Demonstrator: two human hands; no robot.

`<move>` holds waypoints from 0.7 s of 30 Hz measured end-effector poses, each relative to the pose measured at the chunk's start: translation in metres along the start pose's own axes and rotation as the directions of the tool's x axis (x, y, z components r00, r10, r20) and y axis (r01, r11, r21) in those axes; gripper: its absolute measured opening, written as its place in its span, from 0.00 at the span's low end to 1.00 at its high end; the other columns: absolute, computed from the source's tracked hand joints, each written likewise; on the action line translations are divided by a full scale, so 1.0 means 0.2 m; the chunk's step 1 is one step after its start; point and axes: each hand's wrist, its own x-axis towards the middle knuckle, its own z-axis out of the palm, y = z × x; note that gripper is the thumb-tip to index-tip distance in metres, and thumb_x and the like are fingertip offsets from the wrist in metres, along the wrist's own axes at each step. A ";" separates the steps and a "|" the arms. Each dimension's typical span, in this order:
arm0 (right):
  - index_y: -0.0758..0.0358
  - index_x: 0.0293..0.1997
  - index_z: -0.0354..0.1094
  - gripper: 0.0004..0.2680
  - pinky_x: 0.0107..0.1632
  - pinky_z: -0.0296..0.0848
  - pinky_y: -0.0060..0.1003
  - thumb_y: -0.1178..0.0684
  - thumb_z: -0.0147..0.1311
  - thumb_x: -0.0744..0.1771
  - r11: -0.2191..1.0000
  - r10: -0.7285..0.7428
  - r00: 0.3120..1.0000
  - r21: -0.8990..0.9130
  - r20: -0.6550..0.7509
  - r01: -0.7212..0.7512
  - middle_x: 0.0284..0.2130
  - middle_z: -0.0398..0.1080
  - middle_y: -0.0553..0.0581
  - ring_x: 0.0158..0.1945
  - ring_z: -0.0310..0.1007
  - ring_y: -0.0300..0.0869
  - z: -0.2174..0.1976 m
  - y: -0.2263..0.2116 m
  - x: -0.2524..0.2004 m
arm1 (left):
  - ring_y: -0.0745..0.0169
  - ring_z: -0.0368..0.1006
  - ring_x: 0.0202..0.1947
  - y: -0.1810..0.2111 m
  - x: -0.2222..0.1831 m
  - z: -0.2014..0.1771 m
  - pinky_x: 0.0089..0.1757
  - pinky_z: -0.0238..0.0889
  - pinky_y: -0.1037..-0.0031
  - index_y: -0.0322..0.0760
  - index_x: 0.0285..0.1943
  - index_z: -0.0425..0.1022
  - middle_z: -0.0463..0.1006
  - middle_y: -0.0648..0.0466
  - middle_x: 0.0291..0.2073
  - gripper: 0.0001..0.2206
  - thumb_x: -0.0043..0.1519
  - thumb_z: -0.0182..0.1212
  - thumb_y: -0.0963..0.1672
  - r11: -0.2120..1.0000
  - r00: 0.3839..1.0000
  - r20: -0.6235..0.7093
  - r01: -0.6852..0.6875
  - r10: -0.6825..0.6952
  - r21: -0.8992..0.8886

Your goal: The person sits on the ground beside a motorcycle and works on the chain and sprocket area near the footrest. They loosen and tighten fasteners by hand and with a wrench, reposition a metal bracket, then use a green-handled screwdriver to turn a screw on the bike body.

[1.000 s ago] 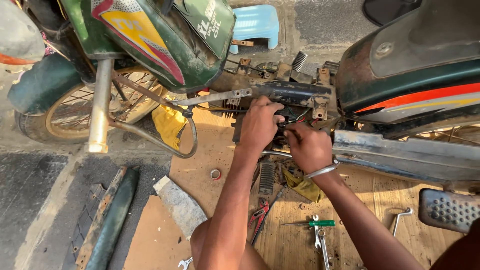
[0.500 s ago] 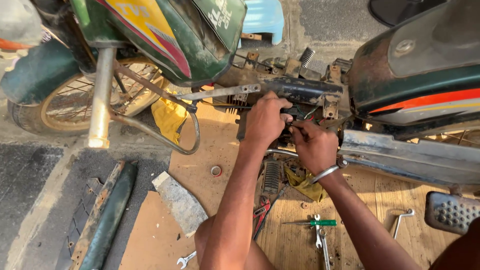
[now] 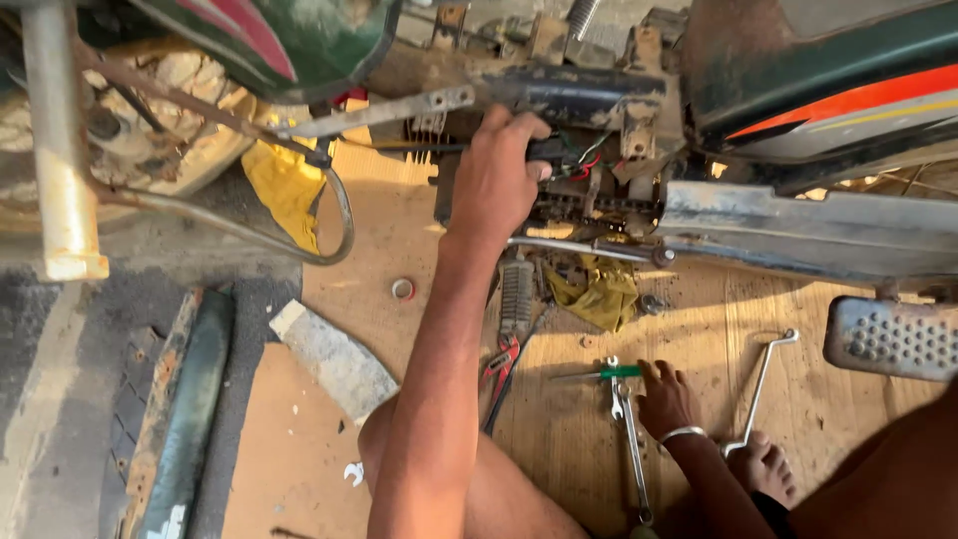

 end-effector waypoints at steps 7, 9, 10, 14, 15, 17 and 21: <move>0.44 0.54 0.74 0.13 0.53 0.77 0.42 0.54 0.60 0.65 0.989 0.097 0.995 0.110 0.011 -0.098 0.54 0.71 0.53 0.51 0.74 0.48 0.11 0.11 0.03 | 0.42 0.79 0.44 -0.04 -0.03 0.06 0.41 0.71 0.56 0.39 0.42 0.72 0.75 0.49 0.44 0.12 0.55 0.72 0.39 0.999 0.999 -0.027 -0.017 0.018 0.029; 0.45 0.49 0.77 0.10 0.53 0.77 0.42 0.53 0.61 0.64 0.990 0.059 0.997 0.128 -0.046 -0.052 0.49 0.75 0.51 0.50 0.75 0.47 0.15 0.16 0.04 | 0.43 0.79 0.43 -0.05 -0.03 0.08 0.41 0.71 0.56 0.40 0.41 0.72 0.74 0.49 0.44 0.10 0.58 0.71 0.39 0.999 0.999 -0.031 -0.026 0.028 0.038; 0.47 0.48 0.78 0.10 0.50 0.79 0.41 0.53 0.62 0.64 0.980 0.037 0.998 0.199 -0.051 -0.026 0.47 0.76 0.51 0.46 0.77 0.46 0.14 0.16 0.04 | 0.41 0.78 0.43 -0.03 -0.04 0.06 0.41 0.70 0.55 0.39 0.43 0.72 0.74 0.48 0.44 0.11 0.56 0.71 0.39 0.999 0.998 -0.051 -0.042 0.044 0.033; 0.53 0.49 0.77 0.09 0.46 0.82 0.37 0.53 0.62 0.64 0.915 0.025 0.999 0.403 -0.023 -0.014 0.46 0.79 0.51 0.38 0.82 0.43 -0.02 0.11 0.05 | 0.40 0.78 0.42 -0.01 -0.04 0.04 0.40 0.70 0.55 0.39 0.45 0.72 0.73 0.48 0.43 0.13 0.55 0.71 0.39 0.998 0.996 -0.063 -0.063 0.063 0.002; 0.53 0.49 0.77 0.09 0.46 0.82 0.37 0.53 0.62 0.64 0.915 0.029 0.999 0.404 -0.025 -0.016 0.46 0.79 0.51 0.38 0.82 0.43 -0.12 0.08 0.06 | 0.40 0.78 0.42 -0.01 -0.03 0.03 0.40 0.70 0.55 0.39 0.45 0.72 0.73 0.48 0.43 0.13 0.55 0.71 0.39 0.998 0.996 -0.062 -0.067 0.067 0.000; 0.52 0.50 0.77 0.11 0.45 0.84 0.35 0.52 0.63 0.63 0.873 -0.038 0.999 0.486 -0.022 0.044 0.48 0.80 0.50 0.39 0.84 0.42 -0.33 0.02 0.06 | 0.43 0.78 0.40 0.00 -0.03 0.02 0.39 0.70 0.56 0.39 0.44 0.75 0.74 0.49 0.42 0.13 0.53 0.72 0.38 0.999 0.997 -0.053 -0.050 0.049 -0.018; 0.53 0.52 0.76 0.13 0.46 0.83 0.37 0.54 0.63 0.62 0.829 -0.159 0.985 0.533 -0.067 0.170 0.50 0.79 0.51 0.43 0.84 0.42 -0.78 -0.09 0.00 | 0.55 0.80 0.36 -0.04 -0.01 0.04 0.38 0.72 0.61 0.40 0.45 0.77 0.76 0.52 0.42 0.12 0.55 0.70 0.37 0.997 0.999 0.031 0.036 -0.034 -0.073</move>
